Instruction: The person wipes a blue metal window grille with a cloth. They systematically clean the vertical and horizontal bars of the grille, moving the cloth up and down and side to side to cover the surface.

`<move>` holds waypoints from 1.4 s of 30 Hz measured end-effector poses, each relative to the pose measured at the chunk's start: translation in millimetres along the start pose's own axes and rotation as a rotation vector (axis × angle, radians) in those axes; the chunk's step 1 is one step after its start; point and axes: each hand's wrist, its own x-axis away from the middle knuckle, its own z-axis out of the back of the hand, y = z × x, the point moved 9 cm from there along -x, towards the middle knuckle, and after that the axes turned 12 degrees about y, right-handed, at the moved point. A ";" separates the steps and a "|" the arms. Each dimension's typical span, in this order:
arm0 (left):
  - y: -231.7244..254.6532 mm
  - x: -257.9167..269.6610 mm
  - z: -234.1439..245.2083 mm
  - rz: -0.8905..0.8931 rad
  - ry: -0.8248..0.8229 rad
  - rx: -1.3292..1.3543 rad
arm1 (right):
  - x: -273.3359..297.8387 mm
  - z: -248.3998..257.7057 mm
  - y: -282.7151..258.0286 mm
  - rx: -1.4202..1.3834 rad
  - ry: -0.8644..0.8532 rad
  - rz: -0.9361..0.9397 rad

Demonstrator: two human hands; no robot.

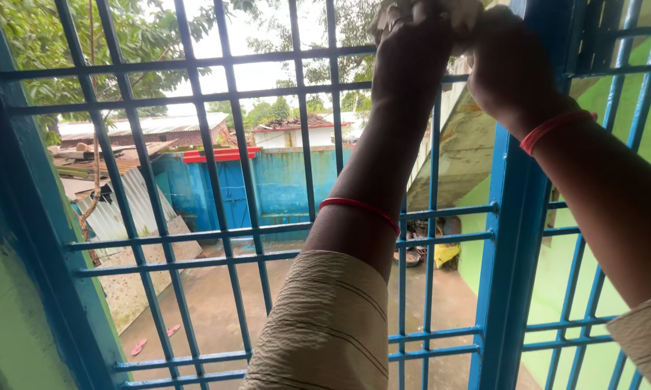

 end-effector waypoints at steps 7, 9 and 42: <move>14.1 22.1 40.0 -0.144 0.381 -0.113 | 9.7 33.4 -29.0 -0.051 0.123 0.056; 14.1 25.6 41.0 -0.177 0.331 -0.108 | 9.3 45.6 -39.3 -0.148 0.129 0.085; -50.0 29.2 108.0 -0.127 0.177 -0.120 | -28.5 54.7 -125.1 -0.224 0.040 0.038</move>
